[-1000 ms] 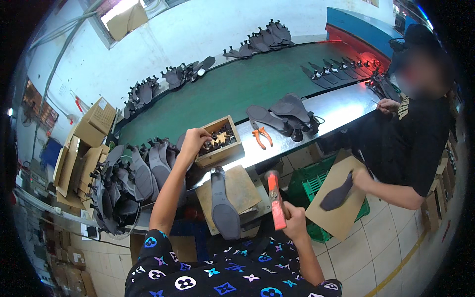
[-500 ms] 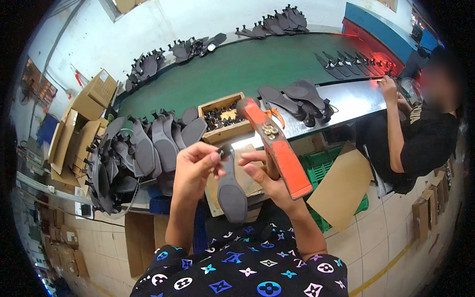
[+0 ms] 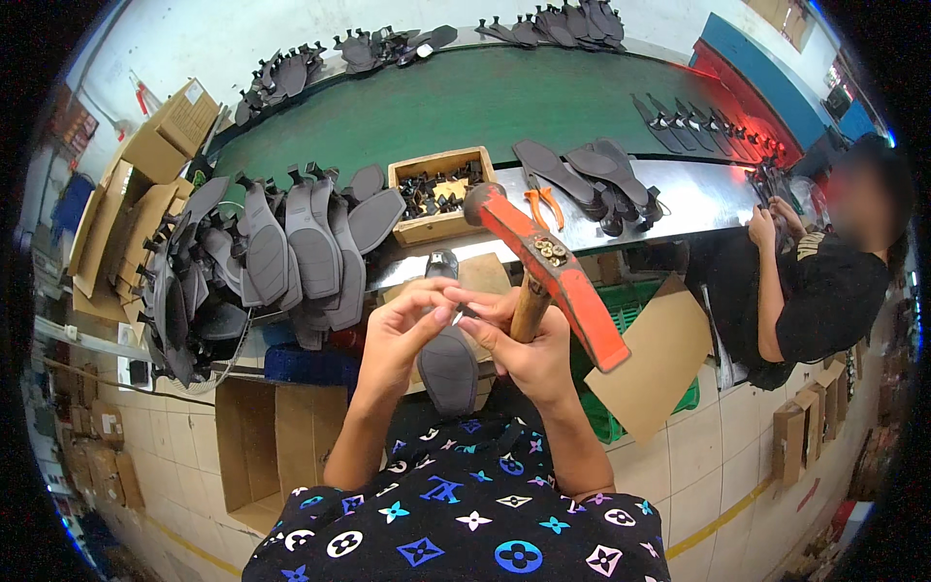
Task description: Hammering and assembling shoe insoles and components on a workbench.
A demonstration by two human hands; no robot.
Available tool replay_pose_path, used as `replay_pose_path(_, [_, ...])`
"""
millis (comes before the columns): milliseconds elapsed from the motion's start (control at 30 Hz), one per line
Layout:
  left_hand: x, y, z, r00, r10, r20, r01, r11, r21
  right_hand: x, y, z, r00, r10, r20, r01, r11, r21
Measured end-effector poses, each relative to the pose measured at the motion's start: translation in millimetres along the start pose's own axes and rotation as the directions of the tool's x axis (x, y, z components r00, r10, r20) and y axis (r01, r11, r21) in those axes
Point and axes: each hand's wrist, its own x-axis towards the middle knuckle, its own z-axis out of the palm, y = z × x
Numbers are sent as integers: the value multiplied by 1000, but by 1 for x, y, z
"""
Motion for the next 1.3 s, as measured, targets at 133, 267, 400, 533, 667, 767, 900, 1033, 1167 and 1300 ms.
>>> replay_pose_path(133, [30,-22,-37,958,247,-143,-33,595,803,11,16,-12,998,69,6,-70,997,42])
replay_pose_path(267, [57,-36,-59,950,313,-4,-175,542,822,20,25,-15,994,86,-64,-87,996,-14])
replay_pose_path(400, [63,-39,-62,964,258,-58,-117,613,781,21,21,-17,993,118,-8,-118,993,16])
replay_pose_path(533, [50,-38,-47,949,314,-38,-166,597,785,21,15,-20,980,197,38,-194,978,-71])
replay_pose_path(667, [34,-29,-27,900,435,-4,-260,545,797,24,23,-20,978,208,28,-205,976,-77])
replay_pose_path(767, [22,-20,-10,894,447,-26,-317,672,669,24,37,-14,985,164,52,-164,986,-16])
replay_pose_path(900, [17,-14,0,827,561,38,-420,571,705,17,52,-1,984,176,20,-177,973,150])
replay_pose_path(1033, [14,-12,0,844,531,-70,-371,673,639,11,55,4,985,170,-43,-160,973,164])
replay_pose_path(1167, [8,-7,1,855,518,25,-363,563,742,8,48,-1,962,273,11,-272,954,125])
replay_pose_path(1300, [5,3,2,754,589,290,-530,287,798,8,40,-5,954,298,17,-298,946,127])
